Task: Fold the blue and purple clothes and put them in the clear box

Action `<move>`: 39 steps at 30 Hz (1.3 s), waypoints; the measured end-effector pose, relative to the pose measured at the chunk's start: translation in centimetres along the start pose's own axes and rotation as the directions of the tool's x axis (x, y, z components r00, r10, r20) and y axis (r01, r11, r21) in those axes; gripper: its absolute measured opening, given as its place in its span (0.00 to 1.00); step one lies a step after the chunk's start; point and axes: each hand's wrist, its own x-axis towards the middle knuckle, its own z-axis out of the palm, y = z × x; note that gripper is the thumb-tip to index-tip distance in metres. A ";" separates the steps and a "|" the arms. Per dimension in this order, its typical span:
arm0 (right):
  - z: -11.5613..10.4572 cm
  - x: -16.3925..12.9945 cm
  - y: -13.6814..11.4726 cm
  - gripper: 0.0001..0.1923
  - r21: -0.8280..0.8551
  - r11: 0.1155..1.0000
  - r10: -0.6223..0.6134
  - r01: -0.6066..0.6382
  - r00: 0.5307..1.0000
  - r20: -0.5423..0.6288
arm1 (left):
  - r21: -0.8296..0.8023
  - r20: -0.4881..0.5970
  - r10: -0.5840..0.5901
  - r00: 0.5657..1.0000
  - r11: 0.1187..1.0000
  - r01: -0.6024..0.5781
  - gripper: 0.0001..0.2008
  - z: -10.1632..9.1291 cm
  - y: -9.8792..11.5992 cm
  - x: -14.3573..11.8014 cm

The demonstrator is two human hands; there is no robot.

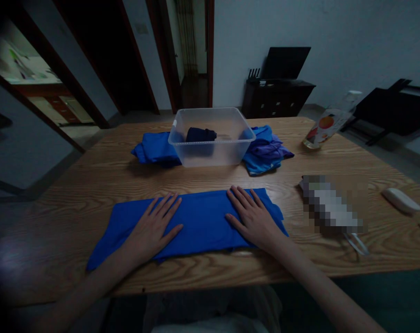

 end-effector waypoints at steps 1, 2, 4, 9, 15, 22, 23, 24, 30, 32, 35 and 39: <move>-0.1 -0.2 0.0 0.41 -0.003 1.000 0.002 -0.002 1.000 0.000 | -0.003 -0.005 0.000 1.000 1.000 0.000 0.40 0.0 -0.1 -0.1; -0.2 -0.2 -0.1 0.42 -0.008 1.000 0.003 -0.002 1.000 0.005 | -0.004 -0.012 0.001 1.000 1.000 -0.001 0.41 0.1 -0.2 -0.1; -0.3 -0.2 -0.6 0.44 -0.020 1.000 -0.003 0.003 1.000 0.013 | -0.003 -0.020 0.004 1.000 1.000 -0.004 0.44 0.1 -0.2 0.0; -0.5 0.4 -3.2 0.46 -0.002 0.995 -0.102 0.103 0.993 0.058 | -0.056 0.073 0.083 0.994 0.995 -0.079 0.51 -0.2 0.1 1.0; -1.8 -0.1 -5.1 0.45 0.005 0.994 -0.105 0.105 0.983 0.149 | -0.147 0.153 0.124 0.980 0.984 -0.101 0.60 -0.9 0.3 1.1; -2.2 -1.0 -4.4 0.46 0.011 0.995 -0.102 0.101 0.978 0.182 | -0.142 0.169 0.125 0.978 0.985 -0.101 0.53 -1.4 0.1 0.3; -2.1 -1.1 -4.3 0.47 0.009 0.995 -0.104 0.104 0.978 0.181 | -0.135 0.172 0.138 0.975 0.984 -0.115 0.51 -1.6 0.1 0.3; -2.1 -1.1 -4.2 0.47 0.006 0.994 -0.108 0.108 0.978 0.179 | -0.128 0.173 0.152 0.973 0.983 -0.131 0.50 -1.8 0.2 0.4; -1.8 0.7 -6.6 0.36 -0.006 0.994 -0.106 0.107 0.987 0.123 | 0.004 0.136 0.101 0.986 0.995 -0.102 0.35 -2.6 4.2 1.3; -1.4 2.1 -8.0 0.32 -0.013 0.994 -0.102 0.104 0.988 0.119 | 0.038 0.131 0.025 0.991 0.999 -0.030 0.33 -2.1 6.1 1.8; -0.6 3.9 -9.7 0.31 -0.027 0.995 -0.089 0.093 0.989 0.122 | 0.053 0.131 -0.084 0.988 0.996 0.077 0.32 -0.9 8.1 2.2; 0.2 4.3 -10.1 0.32 -0.051 0.997 -0.047 0.055 0.988 0.144 | 0.020 0.034 -0.127 0.991 0.992 0.127 0.33 0.4 8.4 1.5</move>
